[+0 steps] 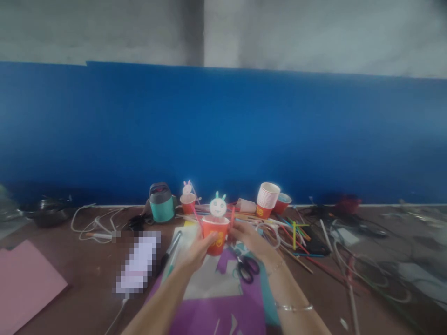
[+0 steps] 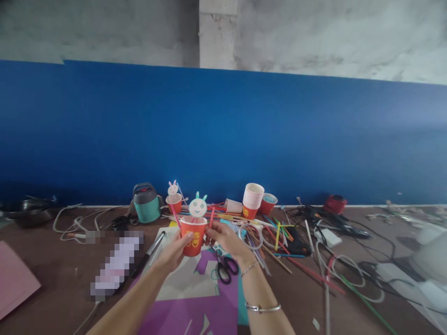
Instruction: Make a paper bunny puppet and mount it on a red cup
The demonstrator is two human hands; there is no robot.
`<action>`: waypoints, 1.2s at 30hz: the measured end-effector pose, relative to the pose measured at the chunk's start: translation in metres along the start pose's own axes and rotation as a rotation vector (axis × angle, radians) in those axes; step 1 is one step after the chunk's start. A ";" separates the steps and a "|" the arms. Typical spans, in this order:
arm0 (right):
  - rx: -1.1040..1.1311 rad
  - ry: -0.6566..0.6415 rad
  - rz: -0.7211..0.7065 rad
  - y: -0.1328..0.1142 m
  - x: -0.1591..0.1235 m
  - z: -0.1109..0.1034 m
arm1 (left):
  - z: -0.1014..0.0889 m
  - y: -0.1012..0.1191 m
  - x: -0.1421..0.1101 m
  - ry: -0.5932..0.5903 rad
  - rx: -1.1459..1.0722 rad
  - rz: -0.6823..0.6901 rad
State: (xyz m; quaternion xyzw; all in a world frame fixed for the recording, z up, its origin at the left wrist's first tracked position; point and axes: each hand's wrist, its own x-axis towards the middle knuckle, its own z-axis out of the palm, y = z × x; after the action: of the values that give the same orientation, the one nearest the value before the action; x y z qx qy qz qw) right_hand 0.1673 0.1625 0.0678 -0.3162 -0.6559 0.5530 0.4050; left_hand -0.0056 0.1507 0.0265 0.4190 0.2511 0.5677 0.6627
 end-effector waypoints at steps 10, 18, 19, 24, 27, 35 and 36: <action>0.170 0.401 -0.032 0.011 0.012 0.006 | 0.001 0.000 0.002 0.036 -0.014 0.030; 0.328 0.421 -0.041 0.013 0.012 0.014 | 0.005 0.009 -0.003 -0.034 -0.035 -0.076; 0.354 0.412 -0.033 0.013 0.012 0.015 | 0.005 0.010 -0.003 -0.056 -0.034 -0.080; 0.384 0.427 -0.037 0.015 0.013 0.017 | 0.005 0.013 -0.005 -0.117 -0.015 -0.092; 0.308 0.464 -0.043 0.012 0.013 0.017 | 0.003 0.012 -0.006 -0.129 -0.007 -0.095; 0.142 0.489 -0.061 0.002 0.011 0.017 | 0.003 0.005 -0.003 -0.035 -0.032 -0.064; 0.119 0.510 -0.047 0.001 0.011 0.017 | 0.003 0.006 -0.001 -0.003 -0.032 -0.027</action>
State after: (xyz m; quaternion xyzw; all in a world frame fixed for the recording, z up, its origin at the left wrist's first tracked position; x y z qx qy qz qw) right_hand 0.1474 0.1642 0.0681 -0.4055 -0.5060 0.4834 0.5881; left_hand -0.0067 0.1486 0.0328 0.4057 0.2464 0.5620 0.6773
